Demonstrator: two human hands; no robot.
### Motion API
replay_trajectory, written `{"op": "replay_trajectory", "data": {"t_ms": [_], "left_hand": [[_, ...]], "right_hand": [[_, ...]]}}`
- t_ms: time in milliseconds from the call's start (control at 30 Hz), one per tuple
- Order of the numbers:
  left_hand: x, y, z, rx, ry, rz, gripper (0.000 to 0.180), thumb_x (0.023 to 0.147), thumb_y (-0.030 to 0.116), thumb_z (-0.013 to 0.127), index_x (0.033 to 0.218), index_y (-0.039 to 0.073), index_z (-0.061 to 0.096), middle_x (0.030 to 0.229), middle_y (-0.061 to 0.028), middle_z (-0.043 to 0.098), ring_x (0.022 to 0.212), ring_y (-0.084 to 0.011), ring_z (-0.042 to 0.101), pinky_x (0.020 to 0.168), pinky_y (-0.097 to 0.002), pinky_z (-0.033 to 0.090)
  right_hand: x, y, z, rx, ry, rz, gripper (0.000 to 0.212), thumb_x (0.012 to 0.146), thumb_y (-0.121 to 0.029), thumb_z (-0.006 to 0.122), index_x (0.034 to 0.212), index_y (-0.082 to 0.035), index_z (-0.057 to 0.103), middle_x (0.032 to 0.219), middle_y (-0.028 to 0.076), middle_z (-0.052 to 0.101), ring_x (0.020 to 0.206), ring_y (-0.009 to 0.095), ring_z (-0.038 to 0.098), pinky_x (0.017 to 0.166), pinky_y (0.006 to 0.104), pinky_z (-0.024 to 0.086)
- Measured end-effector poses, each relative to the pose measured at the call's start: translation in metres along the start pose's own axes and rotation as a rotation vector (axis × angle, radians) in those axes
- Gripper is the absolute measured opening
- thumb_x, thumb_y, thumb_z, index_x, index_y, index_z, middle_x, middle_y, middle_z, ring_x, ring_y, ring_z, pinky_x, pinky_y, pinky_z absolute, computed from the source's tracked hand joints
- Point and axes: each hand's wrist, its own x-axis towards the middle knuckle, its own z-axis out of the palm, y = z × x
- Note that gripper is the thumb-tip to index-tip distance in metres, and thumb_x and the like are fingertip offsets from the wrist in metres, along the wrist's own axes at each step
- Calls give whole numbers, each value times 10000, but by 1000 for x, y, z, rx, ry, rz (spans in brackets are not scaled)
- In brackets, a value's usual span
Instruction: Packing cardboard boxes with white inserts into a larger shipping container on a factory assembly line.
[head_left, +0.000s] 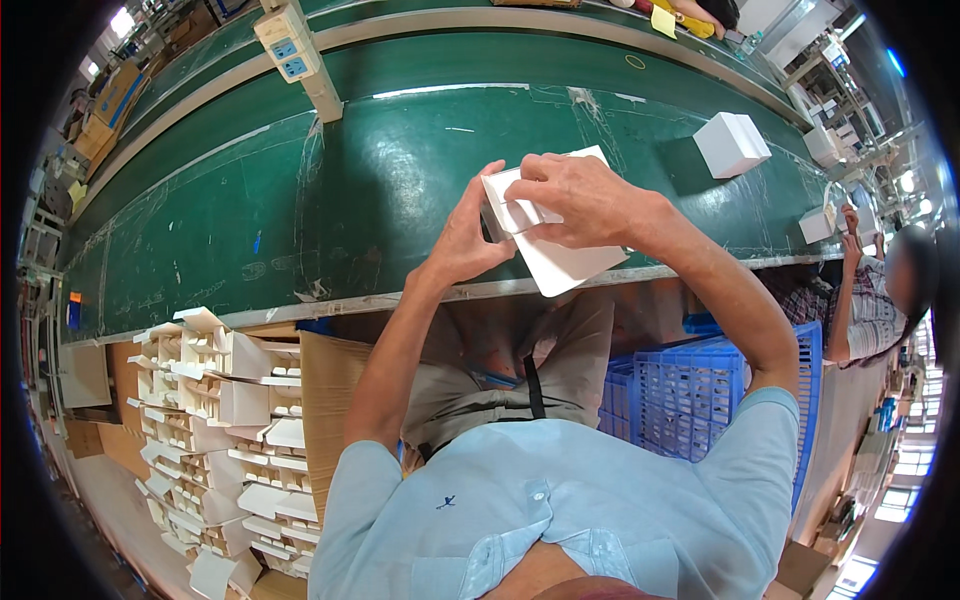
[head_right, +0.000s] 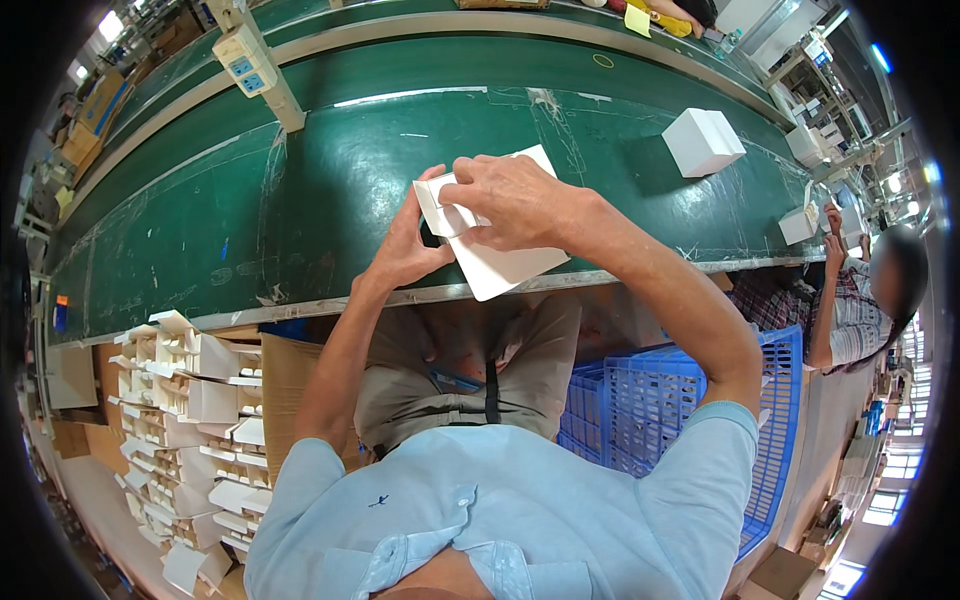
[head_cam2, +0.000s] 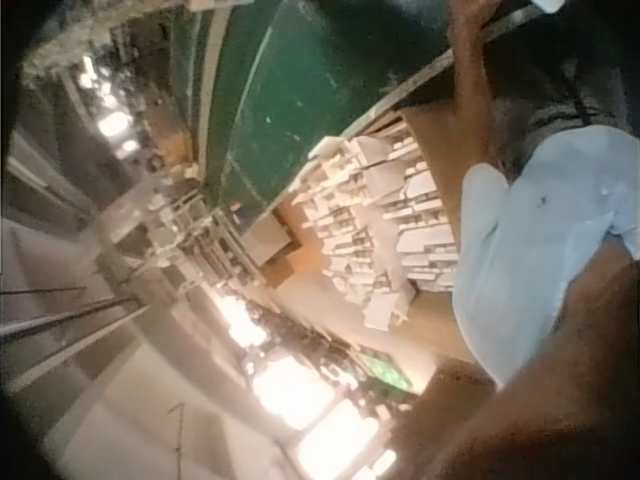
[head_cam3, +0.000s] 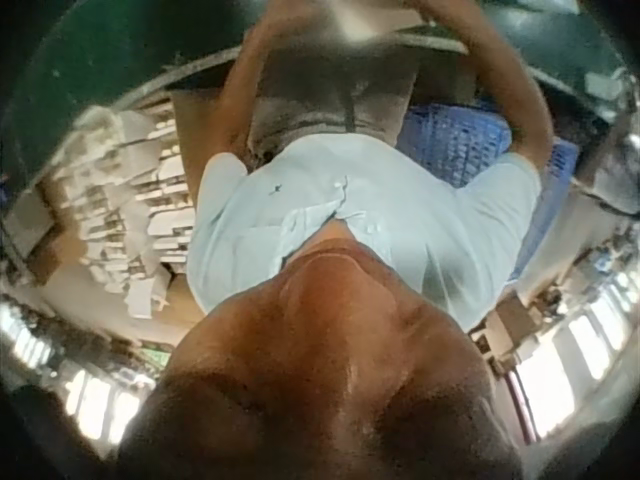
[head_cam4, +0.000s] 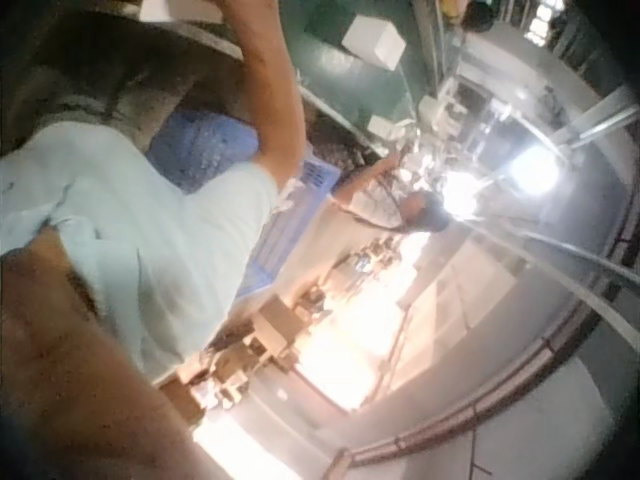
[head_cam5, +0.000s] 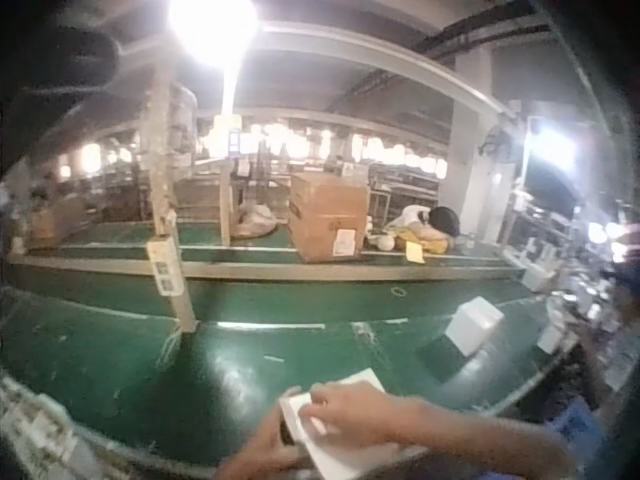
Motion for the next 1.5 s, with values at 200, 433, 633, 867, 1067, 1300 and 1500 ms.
{"op": "replay_trajectory", "data": {"t_ms": [200, 433, 633, 867, 1067, 1300, 1500], "left_hand": [[3, 1, -2, -26, -18, -16, 1068, 750, 106, 847, 1667, 78, 301, 1444, -163, 592, 1332, -320, 605, 1131, -444, 477], [4, 1, -4, -83, -37, -32, 1067, 757, 118, 848, 1671, 73, 298, 1422, -158, 594, 1312, -299, 613, 1129, -430, 478], [7, 3, -7, -153, -67, -70, 1099, 744, 94, 833, 1690, 73, 273, 1504, -143, 543, 1388, -275, 556, 1184, -424, 429], [6, -5, -9, -199, -82, -95, 1124, 746, 61, 822, 1709, 75, 241, 1544, -125, 536, 1421, -256, 533, 1218, -418, 407], [8, -5, -10, -187, -106, -104, 1142, 738, 73, 842, 1708, 77, 241, 1529, -127, 548, 1411, -260, 543, 1214, -420, 410], [7, -14, -6, -152, -42, -8, 1115, 722, 147, 849, 1683, 80, 288, 1487, -199, 575, 1378, -351, 577, 1175, -451, 451], [8, -6, -6, -198, -76, -80, 1085, 748, 136, 871, 1676, 80, 311, 1486, -155, 585, 1362, -303, 599, 1161, -433, 465]], "right_hand": [[7, 10, -3, 16, -37, -17, 237, 889, -235, 774, 1064, -87, 714, 1031, 121, 633, 1008, 326, 690, 855, 471, 580], [23, -4, -15, -190, -129, -93, 255, 813, -163, 787, 1015, -13, 748, 1006, 194, 719, 874, 366, 754, 718, 485, 606], [36, -5, -17, -234, -171, -122, 218, 763, -138, 799, 924, 8, 784, 878, 200, 759, 777, 382, 768, 675, 482, 609], [40, -10, -2, -262, -215, -116, 214, 721, -84, 786, 902, 30, 800, 838, 197, 761, 786, 378, 774, 706, 480, 619], [44, -6, -20, -276, -353, -67, 235, 833, -103, 716, 1031, -3, 795, 977, 175, 774, 835, 321, 781, 767, 442, 644], [36, 9, -4, -154, -80, -136, 362, 820, -132, 743, 1163, -29, 691, 952, 155, 771, 768, 372, 765, 681, 461, 623], [35, 30, 7, -97, 225, -23, 311, 940, -89, 731, 1241, -85, 657, 1021, 131, 731, 786, 304, 752, 683, 404, 614]]}}
